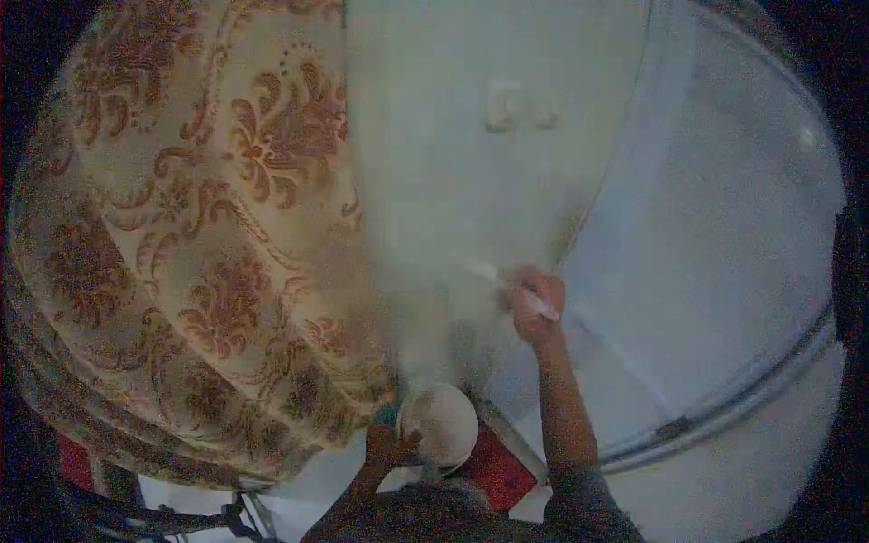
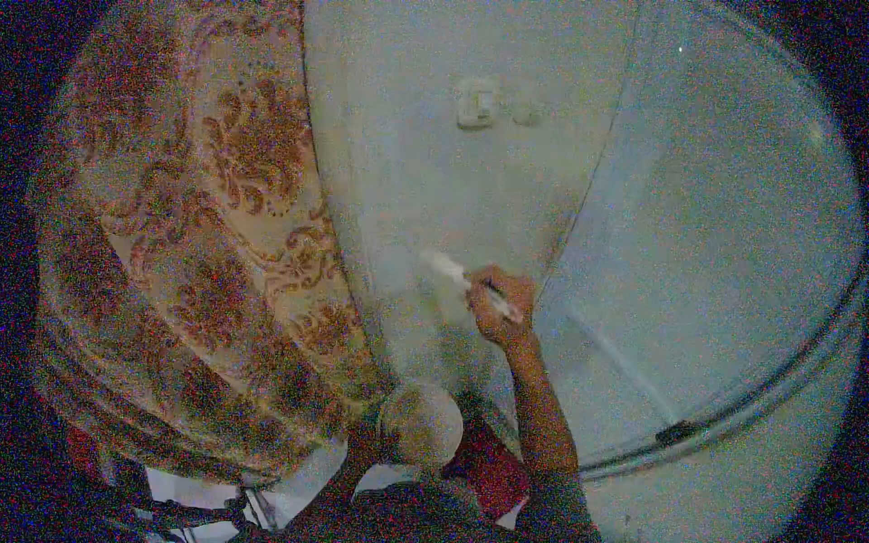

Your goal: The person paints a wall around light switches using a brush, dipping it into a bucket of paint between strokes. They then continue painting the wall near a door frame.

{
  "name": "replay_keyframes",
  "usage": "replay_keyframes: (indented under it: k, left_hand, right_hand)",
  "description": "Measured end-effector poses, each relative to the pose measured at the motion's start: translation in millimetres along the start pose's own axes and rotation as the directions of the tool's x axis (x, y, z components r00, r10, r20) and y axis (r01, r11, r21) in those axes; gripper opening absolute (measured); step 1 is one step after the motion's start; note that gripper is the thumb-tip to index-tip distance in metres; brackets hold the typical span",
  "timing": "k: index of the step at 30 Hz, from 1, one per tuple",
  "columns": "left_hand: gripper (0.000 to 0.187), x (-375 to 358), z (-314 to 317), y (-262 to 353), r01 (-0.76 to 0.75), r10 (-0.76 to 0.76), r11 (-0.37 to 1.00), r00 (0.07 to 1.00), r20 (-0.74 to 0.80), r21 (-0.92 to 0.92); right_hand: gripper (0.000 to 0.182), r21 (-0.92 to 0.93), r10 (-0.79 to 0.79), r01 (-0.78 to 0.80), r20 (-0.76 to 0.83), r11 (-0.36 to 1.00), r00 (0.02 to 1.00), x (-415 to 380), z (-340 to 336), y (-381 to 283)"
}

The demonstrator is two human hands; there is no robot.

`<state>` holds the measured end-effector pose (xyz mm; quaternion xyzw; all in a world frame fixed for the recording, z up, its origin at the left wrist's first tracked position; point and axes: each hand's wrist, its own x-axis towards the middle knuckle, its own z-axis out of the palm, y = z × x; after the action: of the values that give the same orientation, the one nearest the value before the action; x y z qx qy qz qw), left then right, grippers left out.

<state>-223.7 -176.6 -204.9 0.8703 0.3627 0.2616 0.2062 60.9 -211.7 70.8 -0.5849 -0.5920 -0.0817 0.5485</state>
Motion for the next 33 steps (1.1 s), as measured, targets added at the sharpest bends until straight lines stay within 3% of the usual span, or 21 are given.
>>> replay_keyframes:
  k: [1,3,7,8,9,10,11,12,13,15,16,18,19,21,22,23,24,25,27,29,33]
  left_hand:
    - [0.061,2,-5,4,0.002,-0.002,1.000,1.000,0.023,-0.003]
    - [0.069,12,-31,32,0.125,-0.140,0.990,0.911,0.389,0.063]
    - [0.070,-6,-3,8,-0.037,0.049,0.998,0.975,0.216,-0.060]
    - [0.070,-22,22,-18,-0.250,0.202,0.938,0.957,0.207,0.239]
    - [0.070,-25,23,-19,-0.423,0.348,0.752,0.906,0.241,0.506]
    - [0.070,-25,25,-17,-0.435,0.355,0.751,0.901,0.250,0.498]
    - [0.070,-11,0,14,-0.195,0.076,0.893,0.953,0.292,0.405]
    - [0.069,0,-14,32,0.082,-0.203,0.942,0.912,0.358,0.325]
    - [0.069,1,-17,36,0.077,-0.198,0.943,0.912,0.360,0.325]
    - [0.069,1,-15,40,0.113,-0.169,0.981,0.893,0.417,0.157]
    - [0.069,4,-9,40,0.109,-0.167,0.981,0.889,0.427,0.158]
    - [0.070,9,14,41,0.047,-0.082,0.994,0.919,0.384,0.099]
    - [0.070,11,23,42,0.053,-0.090,0.993,0.913,0.397,0.103]
    - [0.071,13,29,42,0.056,-0.122,0.989,0.830,0.544,0.137]
    - [0.071,12,34,44,0.054,-0.127,0.988,0.822,0.555,0.145]
    - [0.051,13,38,47,-0.060,0.036,0.997,0.922,0.385,0.051]
    - [0.043,15,42,52,-0.193,0.193,0.981,0.964,0.181,-0.018]
    - [0.043,17,44,51,-0.196,0.194,0.981,0.964,0.181,-0.009]
    - [0.042,22,51,42,-0.293,0.220,0.923,0.933,0.284,0.248]
    - [0.042,24,57,30,-0.203,0.143,0.958,0.950,0.276,0.201]
    - [0.044,31,28,40,0.057,-0.069,0.997,0.965,0.253,0.054]
  right_hand:
    - [0.013,-0.118,-0.118,0.114,-0.027,0.986,0.993,7,-2,-8]
    - [0.016,0.010,-0.026,0.027,-0.090,1.000,0.996,28,1,-24]
    - [0.017,0.230,-0.028,0.077,-0.208,0.970,0.978,25,8,-45]
    - [0.020,0.196,-0.004,0.036,-0.159,0.980,0.987,4,9,-41]
    - [0.026,0.159,0.023,-0.005,-0.106,0.987,0.994,-16,11,-35]
    - [0.023,-0.037,0.004,-0.004,-0.004,0.999,1.000,-36,11,-34]
    - [0.020,-0.229,0.004,0.020,0.103,0.973,0.995,-61,10,-31]
    - [0.022,0.024,0.151,-0.153,0.071,0.988,0.986,-107,22,1]
    - [0.025,0.282,0.292,-0.302,0.076,0.911,0.953,-154,30,25]
    - [0.028,0.151,0.634,-0.643,0.103,0.751,0.766,-187,10,-12]
    - [0.028,0.150,0.643,-0.650,0.099,0.745,0.759,-212,12,-7]
    - [0.029,0.450,0.868,-0.776,0.008,0.441,0.497,-251,19,13]
    - [0.029,0.449,0.875,-0.785,0.012,0.428,0.484,-257,11,22]
    - [0.029,-0.156,0.522,-0.515,0.006,0.843,0.853,-237,-7,27]
    - [0.027,0.072,0.619,-0.615,-0.047,0.785,0.784,-208,-9,15]
    - [0.026,0.300,0.704,-0.658,-0.074,0.691,0.706,-172,-9,5]
    - [0.026,0.291,0.610,-0.561,-0.113,0.775,0.784,-147,-12,11]
    - [0.027,0.277,0.506,-0.455,-0.153,0.846,0.849,-124,-13,19]
    - [0.030,0.183,0.400,-0.391,-0.012,0.902,0.916,-74,-9,36]
    - [0.031,0.126,0.182,-0.170,-0.092,0.977,0.979,-33,6,49]
    - [0.032,0.099,0.007,0.007,-0.144,0.995,0.990,32,30,67]
